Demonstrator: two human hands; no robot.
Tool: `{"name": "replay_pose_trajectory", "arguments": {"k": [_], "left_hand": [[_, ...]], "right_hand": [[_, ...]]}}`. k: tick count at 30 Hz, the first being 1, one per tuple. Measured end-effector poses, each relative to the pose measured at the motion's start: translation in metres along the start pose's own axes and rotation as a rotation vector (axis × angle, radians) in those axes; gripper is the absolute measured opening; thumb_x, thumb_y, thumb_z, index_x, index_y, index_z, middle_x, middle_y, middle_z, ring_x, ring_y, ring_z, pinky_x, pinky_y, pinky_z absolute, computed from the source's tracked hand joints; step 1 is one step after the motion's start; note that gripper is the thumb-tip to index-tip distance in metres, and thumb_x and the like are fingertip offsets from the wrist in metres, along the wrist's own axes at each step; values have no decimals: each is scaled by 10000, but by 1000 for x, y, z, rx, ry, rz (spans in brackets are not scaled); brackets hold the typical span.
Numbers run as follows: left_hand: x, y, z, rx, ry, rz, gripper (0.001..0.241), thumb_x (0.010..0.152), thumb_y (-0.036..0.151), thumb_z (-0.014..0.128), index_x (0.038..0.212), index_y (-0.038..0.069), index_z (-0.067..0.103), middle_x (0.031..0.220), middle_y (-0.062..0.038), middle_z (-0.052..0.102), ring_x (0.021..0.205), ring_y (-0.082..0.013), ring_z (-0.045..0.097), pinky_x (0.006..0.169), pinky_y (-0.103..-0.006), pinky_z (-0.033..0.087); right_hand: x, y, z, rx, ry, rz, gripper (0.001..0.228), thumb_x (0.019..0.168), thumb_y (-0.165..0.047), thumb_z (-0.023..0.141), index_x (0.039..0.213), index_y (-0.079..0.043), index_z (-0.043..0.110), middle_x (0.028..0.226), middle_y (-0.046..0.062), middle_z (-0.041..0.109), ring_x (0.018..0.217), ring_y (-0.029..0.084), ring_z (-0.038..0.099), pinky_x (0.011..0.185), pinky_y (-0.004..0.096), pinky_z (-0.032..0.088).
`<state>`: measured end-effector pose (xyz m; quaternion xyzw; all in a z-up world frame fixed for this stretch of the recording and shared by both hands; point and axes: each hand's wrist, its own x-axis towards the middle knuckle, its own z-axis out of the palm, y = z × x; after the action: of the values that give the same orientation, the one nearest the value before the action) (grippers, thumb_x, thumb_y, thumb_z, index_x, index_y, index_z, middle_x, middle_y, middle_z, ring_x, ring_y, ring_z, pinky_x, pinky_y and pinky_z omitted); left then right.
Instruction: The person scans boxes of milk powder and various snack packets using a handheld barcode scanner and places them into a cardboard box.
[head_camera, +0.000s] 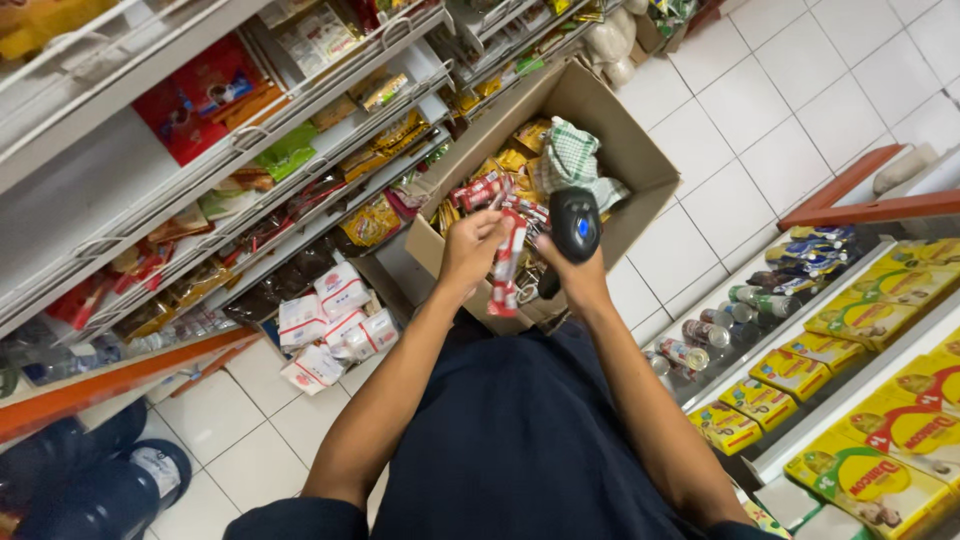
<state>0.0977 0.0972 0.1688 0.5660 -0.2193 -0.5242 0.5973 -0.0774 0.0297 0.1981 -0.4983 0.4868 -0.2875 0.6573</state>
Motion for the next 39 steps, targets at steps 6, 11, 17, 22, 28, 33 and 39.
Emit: {"name": "replay_pose_trajectory", "arguments": {"k": [6, 11, 17, 22, 28, 33, 39], "left_hand": [[0, 8, -7, -130, -271, 22, 603, 954, 44, 678, 1487, -61, 417, 1320, -113, 661, 1157, -135, 657, 992, -279, 537], [0, 11, -8, -78, -317, 28, 692, 942, 49, 702, 1557, -20, 390, 1266, -116, 684, 1056, -124, 650, 932, -292, 550], [4, 29, -32, 95, -338, 106, 713, 917, 21, 723, 1555, -5, 404, 1269, -74, 678, 1000, -96, 641, 875, -269, 562], [-1, 35, -43, 141, -292, -103, 680, 860, 20, 689, 1505, 11, 475, 1173, -57, 687, 847, -109, 632, 673, -305, 568], [0, 22, -52, 249, -316, 220, 607, 910, -25, 709, 1493, -30, 542, 1279, -70, 665, 1011, -70, 636, 839, -231, 552], [-7, 26, -49, 245, -275, 76, 583, 889, 1, 688, 1461, 14, 574, 1124, -56, 611, 761, -74, 594, 601, -233, 515], [-38, 24, -36, 167, -312, -40, 660, 891, 24, 659, 1521, 94, 476, 1063, -28, 655, 663, -64, 564, 532, -224, 505]], "right_hand": [[-15, 8, 13, -13, -69, -73, 358, 861, -121, 833, 1152, -14, 654, 1019, 34, 703, 910, 128, 661, 830, 297, 562], [-16, -14, 11, -87, -101, -141, 365, 863, -136, 809, 1172, -44, 636, 1034, 7, 695, 910, 100, 636, 821, 284, 544], [-11, -58, -18, -478, -532, -188, 261, 847, -178, 827, 1033, -52, 694, 896, 43, 728, 811, 134, 647, 769, 333, 552], [-4, -75, -16, -573, -686, -192, 276, 811, -174, 828, 1008, -34, 696, 846, 49, 728, 761, 138, 657, 724, 333, 549], [-5, -78, -9, -540, -738, -117, 278, 804, -176, 832, 991, -19, 700, 824, 56, 733, 745, 137, 637, 704, 337, 544], [-3, -63, -12, -442, -659, -38, 316, 835, -193, 837, 1064, -29, 694, 900, 53, 717, 801, 119, 636, 733, 318, 547], [15, -17, 5, 336, -201, 325, 335, 882, -161, 738, 1198, -126, 635, 1023, 45, 720, 805, 167, 678, 677, 324, 551]]}}
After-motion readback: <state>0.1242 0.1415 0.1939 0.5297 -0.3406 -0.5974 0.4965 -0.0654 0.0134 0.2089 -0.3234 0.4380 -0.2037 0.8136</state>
